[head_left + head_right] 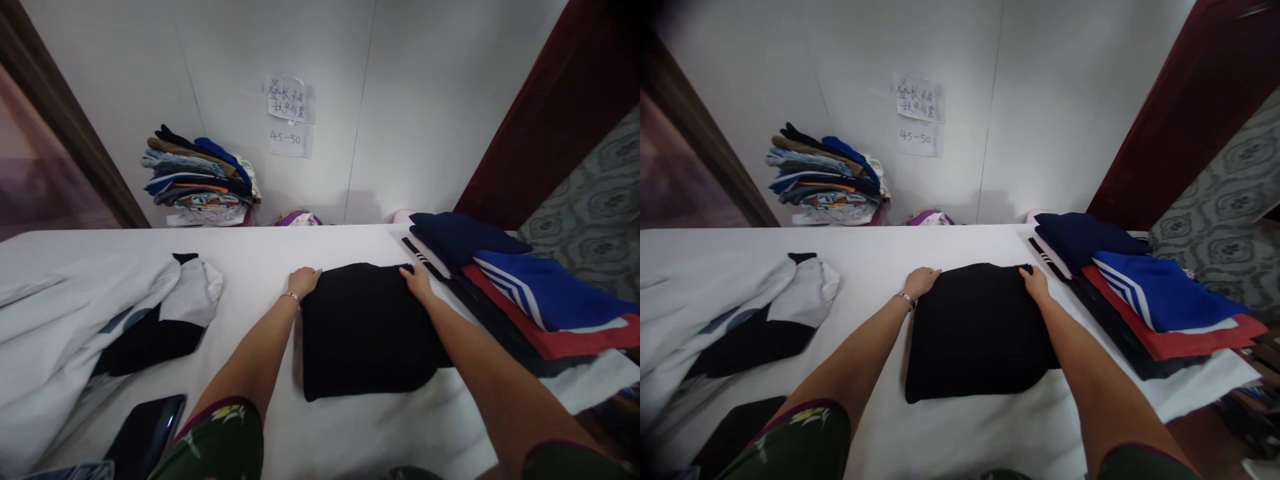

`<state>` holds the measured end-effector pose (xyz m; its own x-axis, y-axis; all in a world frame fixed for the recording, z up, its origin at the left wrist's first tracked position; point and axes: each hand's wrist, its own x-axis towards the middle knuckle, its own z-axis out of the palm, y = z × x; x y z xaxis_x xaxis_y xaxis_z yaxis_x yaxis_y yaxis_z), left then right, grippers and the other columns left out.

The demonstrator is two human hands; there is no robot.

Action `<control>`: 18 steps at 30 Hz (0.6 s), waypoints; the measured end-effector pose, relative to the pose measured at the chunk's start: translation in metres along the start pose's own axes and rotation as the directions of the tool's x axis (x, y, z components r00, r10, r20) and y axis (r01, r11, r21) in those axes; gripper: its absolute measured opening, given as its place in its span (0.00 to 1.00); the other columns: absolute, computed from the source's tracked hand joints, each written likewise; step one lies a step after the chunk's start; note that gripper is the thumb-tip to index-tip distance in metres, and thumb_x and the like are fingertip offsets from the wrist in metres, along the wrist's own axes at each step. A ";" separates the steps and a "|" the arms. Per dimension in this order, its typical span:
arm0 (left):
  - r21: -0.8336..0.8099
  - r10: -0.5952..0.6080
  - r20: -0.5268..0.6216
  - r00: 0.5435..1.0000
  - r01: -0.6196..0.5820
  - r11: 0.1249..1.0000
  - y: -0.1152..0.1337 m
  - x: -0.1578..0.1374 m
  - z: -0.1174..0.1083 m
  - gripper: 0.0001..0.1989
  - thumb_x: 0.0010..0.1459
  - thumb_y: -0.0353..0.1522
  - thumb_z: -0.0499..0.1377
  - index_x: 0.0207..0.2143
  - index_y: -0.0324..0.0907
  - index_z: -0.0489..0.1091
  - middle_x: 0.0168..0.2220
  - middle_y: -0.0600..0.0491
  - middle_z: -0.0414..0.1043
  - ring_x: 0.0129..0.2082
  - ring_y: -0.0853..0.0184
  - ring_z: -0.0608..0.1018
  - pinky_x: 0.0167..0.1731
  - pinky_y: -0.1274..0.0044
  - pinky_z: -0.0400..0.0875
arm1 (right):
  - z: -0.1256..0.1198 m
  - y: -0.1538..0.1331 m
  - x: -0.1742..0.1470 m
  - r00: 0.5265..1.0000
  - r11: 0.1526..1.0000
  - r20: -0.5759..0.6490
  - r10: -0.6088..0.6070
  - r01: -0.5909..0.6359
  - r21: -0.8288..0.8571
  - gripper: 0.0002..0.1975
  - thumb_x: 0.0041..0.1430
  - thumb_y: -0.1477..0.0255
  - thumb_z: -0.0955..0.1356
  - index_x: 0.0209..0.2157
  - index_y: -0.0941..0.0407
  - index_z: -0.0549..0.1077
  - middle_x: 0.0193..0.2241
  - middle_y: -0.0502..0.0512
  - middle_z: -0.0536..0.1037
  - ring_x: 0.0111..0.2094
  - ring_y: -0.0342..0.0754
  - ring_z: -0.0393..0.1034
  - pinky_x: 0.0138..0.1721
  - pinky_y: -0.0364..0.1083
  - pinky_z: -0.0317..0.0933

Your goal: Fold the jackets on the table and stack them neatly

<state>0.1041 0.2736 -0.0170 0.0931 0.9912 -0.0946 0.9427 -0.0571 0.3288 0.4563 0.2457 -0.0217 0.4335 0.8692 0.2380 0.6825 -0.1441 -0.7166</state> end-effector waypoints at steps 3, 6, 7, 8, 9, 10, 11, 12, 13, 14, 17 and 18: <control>0.017 -0.014 -0.009 1.000 0.014 1.000 0.002 -0.001 0.001 0.29 0.67 0.46 0.41 0.41 0.41 0.78 0.47 0.41 0.79 0.50 0.54 0.78 0.47 0.69 0.67 | 0.013 0.014 -0.007 0.999 0.997 0.017 0.034 -0.033 -0.074 0.15 0.58 0.58 0.67 0.31 0.56 0.72 0.29 0.59 0.77 0.36 0.55 0.73 0.40 0.50 0.63; 0.034 -0.024 -0.012 1.000 0.025 0.999 0.004 -0.003 0.002 0.29 0.67 0.46 0.41 0.41 0.41 0.78 0.47 0.42 0.79 0.49 0.55 0.78 0.47 0.70 0.68 | 0.019 0.022 -0.009 0.998 0.990 0.024 0.061 -0.058 -0.132 0.17 0.62 0.57 0.65 0.35 0.57 0.73 0.31 0.60 0.78 0.38 0.56 0.73 0.40 0.49 0.62; 0.041 -0.028 -0.012 1.000 0.029 0.999 0.004 -0.004 0.002 0.29 0.67 0.46 0.41 0.41 0.41 0.78 0.47 0.43 0.79 0.49 0.56 0.78 0.47 0.70 0.68 | 0.019 0.022 -0.008 0.997 0.987 0.027 0.071 -0.067 -0.148 0.17 0.63 0.57 0.64 0.36 0.58 0.73 0.32 0.61 0.78 0.39 0.56 0.73 0.40 0.49 0.62; 0.048 -0.033 -0.012 0.999 0.033 0.998 0.004 -0.005 0.002 0.29 0.67 0.46 0.41 0.41 0.41 0.78 0.47 0.43 0.79 0.49 0.56 0.78 0.47 0.70 0.68 | 0.020 0.022 -0.007 0.996 0.984 0.030 0.081 -0.075 -0.161 0.17 0.64 0.58 0.64 0.37 0.58 0.73 0.33 0.62 0.79 0.40 0.56 0.74 0.40 0.48 0.62; 0.056 -0.037 -0.012 0.999 0.038 0.998 0.004 -0.005 0.002 0.29 0.67 0.47 0.41 0.41 0.42 0.78 0.47 0.43 0.79 0.48 0.56 0.78 0.46 0.70 0.68 | 0.020 0.022 -0.007 0.995 0.982 0.033 0.089 -0.083 -0.172 0.18 0.65 0.58 0.63 0.39 0.59 0.73 0.35 0.63 0.79 0.41 0.56 0.74 0.41 0.48 0.62; 0.065 -0.040 -0.011 0.999 0.041 0.997 0.005 -0.005 0.000 0.28 0.67 0.47 0.42 0.41 0.42 0.78 0.47 0.43 0.79 0.48 0.56 0.78 0.46 0.70 0.68 | 0.019 0.021 -0.006 0.995 0.979 0.036 0.097 -0.089 -0.182 0.19 0.66 0.58 0.62 0.40 0.59 0.73 0.36 0.64 0.79 0.42 0.56 0.74 0.41 0.48 0.62; 0.076 -0.041 -0.010 0.999 0.042 0.996 0.006 -0.005 -0.002 0.28 0.67 0.47 0.43 0.41 0.42 0.78 0.47 0.43 0.79 0.49 0.56 0.78 0.47 0.70 0.69 | 0.019 0.020 -0.006 0.994 0.977 0.040 0.104 -0.095 -0.190 0.20 0.67 0.57 0.61 0.41 0.60 0.73 0.37 0.64 0.79 0.43 0.56 0.74 0.42 0.48 0.62; 0.088 -0.042 -0.011 0.999 0.043 0.995 0.008 -0.005 -0.005 0.27 0.67 0.47 0.44 0.41 0.42 0.77 0.47 0.43 0.79 0.49 0.55 0.78 0.47 0.69 0.69 | 0.019 0.019 -0.006 0.993 0.975 0.043 0.111 -0.100 -0.197 0.21 0.67 0.57 0.60 0.43 0.60 0.73 0.38 0.65 0.79 0.44 0.57 0.74 0.42 0.48 0.62; 0.101 -0.042 -0.015 0.999 0.043 0.994 0.011 -0.006 -0.009 0.25 0.67 0.46 0.45 0.42 0.42 0.77 0.48 0.42 0.78 0.50 0.54 0.78 0.48 0.68 0.69 | 0.018 0.018 -0.006 0.992 0.973 0.048 0.117 -0.105 -0.204 0.22 0.68 0.57 0.60 0.44 0.60 0.73 0.39 0.66 0.80 0.44 0.57 0.74 0.43 0.48 0.63; 0.114 -0.038 -0.023 0.999 0.041 0.993 0.015 -0.007 -0.014 0.23 0.66 0.44 0.46 0.43 0.41 0.77 0.49 0.41 0.77 0.51 0.54 0.77 0.49 0.67 0.68 | 0.018 0.017 -0.007 0.991 0.972 0.052 0.123 -0.109 -0.210 0.22 0.68 0.56 0.60 0.44 0.60 0.73 0.40 0.66 0.80 0.45 0.57 0.74 0.44 0.48 0.63; 0.138 0.007 -0.073 0.997 0.003 0.990 0.037 -0.017 -0.024 0.22 0.66 0.43 0.49 0.53 0.42 0.72 0.58 0.41 0.71 0.57 0.54 0.73 0.55 0.64 0.65 | 0.017 0.014 -0.008 0.988 0.967 0.072 0.135 -0.116 -0.225 0.24 0.68 0.55 0.59 0.46 0.61 0.73 0.41 0.67 0.80 0.46 0.58 0.74 0.45 0.49 0.63; 0.145 0.055 -0.099 0.994 -0.040 0.989 0.045 -0.024 -0.024 0.24 0.66 0.44 0.49 0.57 0.42 0.69 0.62 0.42 0.67 0.60 0.54 0.70 0.58 0.64 0.63 | 0.017 0.013 -0.008 0.987 0.967 0.080 0.137 -0.116 -0.229 0.24 0.68 0.55 0.59 0.47 0.61 0.73 0.41 0.68 0.80 0.46 0.58 0.74 0.45 0.49 0.63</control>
<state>0.1368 0.2505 0.0229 0.1125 0.9935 0.0170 0.9746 -0.1136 0.1928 0.4515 0.2448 -0.0440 0.4747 0.8761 0.0846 0.7442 -0.3481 -0.5701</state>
